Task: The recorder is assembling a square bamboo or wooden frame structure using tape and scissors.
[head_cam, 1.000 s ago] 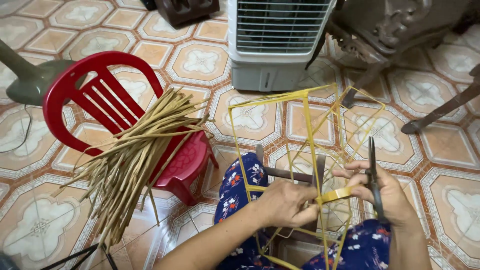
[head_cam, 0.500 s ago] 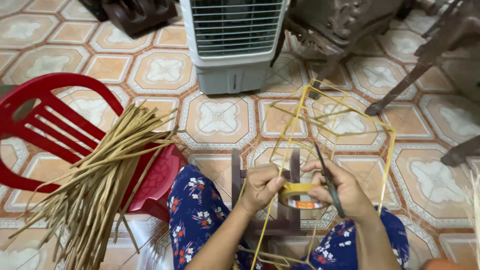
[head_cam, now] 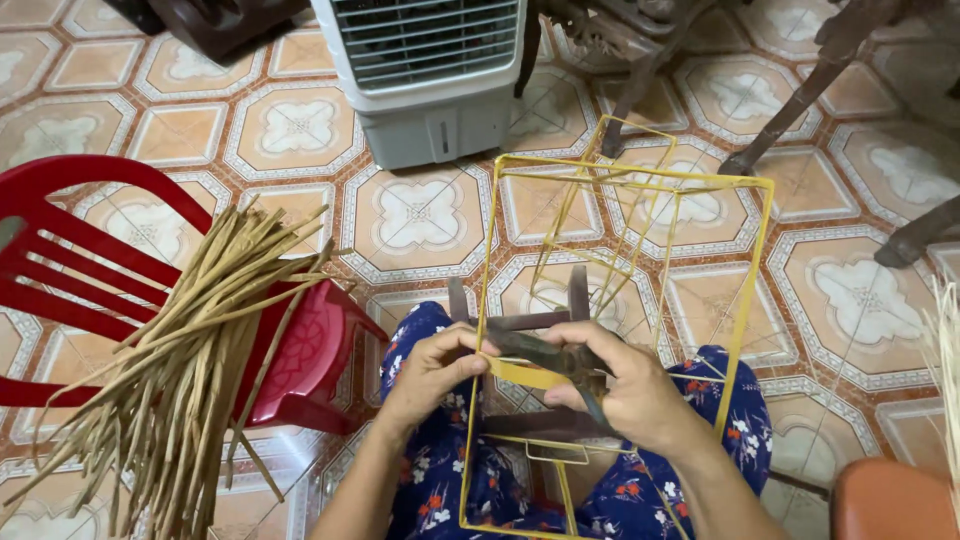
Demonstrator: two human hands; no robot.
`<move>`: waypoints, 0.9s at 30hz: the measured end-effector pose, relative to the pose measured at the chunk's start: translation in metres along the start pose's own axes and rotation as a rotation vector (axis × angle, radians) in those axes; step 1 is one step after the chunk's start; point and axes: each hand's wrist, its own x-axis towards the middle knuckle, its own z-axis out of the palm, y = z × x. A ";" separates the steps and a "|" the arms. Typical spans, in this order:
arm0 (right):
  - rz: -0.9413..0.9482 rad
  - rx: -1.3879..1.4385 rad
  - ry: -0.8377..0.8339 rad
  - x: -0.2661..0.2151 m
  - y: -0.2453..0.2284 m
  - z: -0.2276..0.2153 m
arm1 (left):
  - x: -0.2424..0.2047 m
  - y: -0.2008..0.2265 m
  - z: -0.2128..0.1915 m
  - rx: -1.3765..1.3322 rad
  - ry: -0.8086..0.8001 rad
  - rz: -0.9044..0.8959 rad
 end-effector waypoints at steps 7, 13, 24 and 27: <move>-0.013 0.286 -0.038 -0.083 0.083 -0.122 | -0.004 -0.019 -0.004 -0.035 0.052 -0.012; 0.243 -0.004 0.479 -0.133 0.118 -0.169 | 0.000 -0.022 0.006 -0.007 0.163 -0.064; 0.093 0.056 0.491 -0.109 0.136 -0.138 | 0.007 0.005 0.027 0.027 0.342 -0.022; 0.110 0.142 0.547 -0.105 0.161 -0.126 | 0.009 0.010 0.031 -0.041 0.353 0.092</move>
